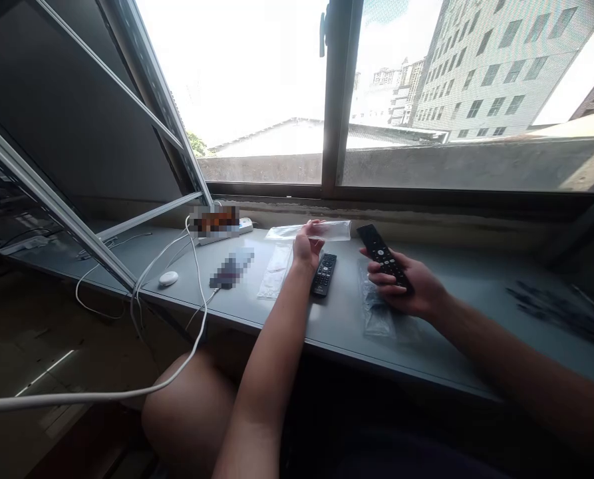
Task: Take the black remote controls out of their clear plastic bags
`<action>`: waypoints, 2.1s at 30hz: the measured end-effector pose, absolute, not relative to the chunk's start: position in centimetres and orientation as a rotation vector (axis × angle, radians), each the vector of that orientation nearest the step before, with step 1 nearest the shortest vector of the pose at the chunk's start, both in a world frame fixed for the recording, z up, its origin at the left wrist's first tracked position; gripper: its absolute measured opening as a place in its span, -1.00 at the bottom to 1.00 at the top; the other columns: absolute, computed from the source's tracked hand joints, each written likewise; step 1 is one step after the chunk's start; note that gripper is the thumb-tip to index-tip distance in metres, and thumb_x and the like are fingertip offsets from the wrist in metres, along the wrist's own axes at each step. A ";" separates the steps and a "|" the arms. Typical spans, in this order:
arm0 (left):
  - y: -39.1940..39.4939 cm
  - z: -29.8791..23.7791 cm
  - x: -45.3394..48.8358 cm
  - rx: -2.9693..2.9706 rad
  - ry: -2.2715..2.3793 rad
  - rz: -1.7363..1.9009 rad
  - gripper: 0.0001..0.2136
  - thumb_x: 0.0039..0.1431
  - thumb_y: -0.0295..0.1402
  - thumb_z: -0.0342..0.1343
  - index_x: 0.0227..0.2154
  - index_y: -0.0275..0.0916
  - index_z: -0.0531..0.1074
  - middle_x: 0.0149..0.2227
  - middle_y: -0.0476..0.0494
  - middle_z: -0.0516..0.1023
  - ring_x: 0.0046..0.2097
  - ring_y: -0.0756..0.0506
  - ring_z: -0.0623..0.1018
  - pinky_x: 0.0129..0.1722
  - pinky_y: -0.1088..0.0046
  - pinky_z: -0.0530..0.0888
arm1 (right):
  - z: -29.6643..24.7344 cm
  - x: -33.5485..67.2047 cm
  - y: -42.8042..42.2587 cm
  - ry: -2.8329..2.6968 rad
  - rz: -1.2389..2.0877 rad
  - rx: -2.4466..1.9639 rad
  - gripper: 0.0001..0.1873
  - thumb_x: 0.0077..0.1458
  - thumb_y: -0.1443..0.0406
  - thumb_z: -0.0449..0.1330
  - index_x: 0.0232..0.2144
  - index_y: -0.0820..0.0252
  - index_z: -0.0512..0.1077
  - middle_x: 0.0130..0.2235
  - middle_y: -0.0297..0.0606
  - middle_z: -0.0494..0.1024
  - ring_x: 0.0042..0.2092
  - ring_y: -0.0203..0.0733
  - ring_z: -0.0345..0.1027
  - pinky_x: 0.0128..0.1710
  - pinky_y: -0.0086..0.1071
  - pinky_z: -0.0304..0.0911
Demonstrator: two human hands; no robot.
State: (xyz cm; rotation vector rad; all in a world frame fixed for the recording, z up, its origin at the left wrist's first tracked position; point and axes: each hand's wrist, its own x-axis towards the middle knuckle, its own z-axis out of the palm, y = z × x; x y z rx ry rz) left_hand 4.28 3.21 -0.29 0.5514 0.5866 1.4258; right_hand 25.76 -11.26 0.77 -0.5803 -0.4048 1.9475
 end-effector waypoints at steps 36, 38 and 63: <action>2.6 0.5 4.2 0.502 0.631 1.422 -0.79 0.44 -0.30 0.23 -0.05 -0.27 0.69 -0.22 -0.20 0.74 -0.30 -0.01 0.64 -0.36 0.54 0.42 | 1.1 25.5 -11.7 -0.461 1.945 -0.610 -0.61 0.61 0.19 0.00 0.29 0.17 0.43 -0.34 -0.32 0.41 -0.52 -0.28 0.23 -0.73 -0.57 0.31; 2.7 0.4 4.1 0.502 0.627 1.421 -0.79 0.44 -0.29 0.22 -0.05 -0.27 0.69 -0.23 -0.20 0.74 -0.31 0.00 0.63 -0.39 0.56 0.41 | 1.1 25.4 -11.8 -0.468 1.939 -0.629 -0.62 0.59 0.15 0.07 0.27 0.17 0.46 -0.32 -0.30 0.44 -0.50 -0.27 0.26 -0.70 -0.55 0.36; 2.8 0.2 4.0 0.500 0.625 1.431 -0.83 0.39 -0.33 0.28 -0.07 -0.26 0.70 -0.21 -0.18 0.75 -0.34 0.03 0.61 -0.39 0.58 0.43 | 1.1 24.1 -13.3 -1.461 0.794 -0.915 -0.68 0.18 0.10 0.62 -0.11 -0.07 0.64 0.09 -0.17 0.79 0.34 0.23 0.55 0.43 0.33 0.34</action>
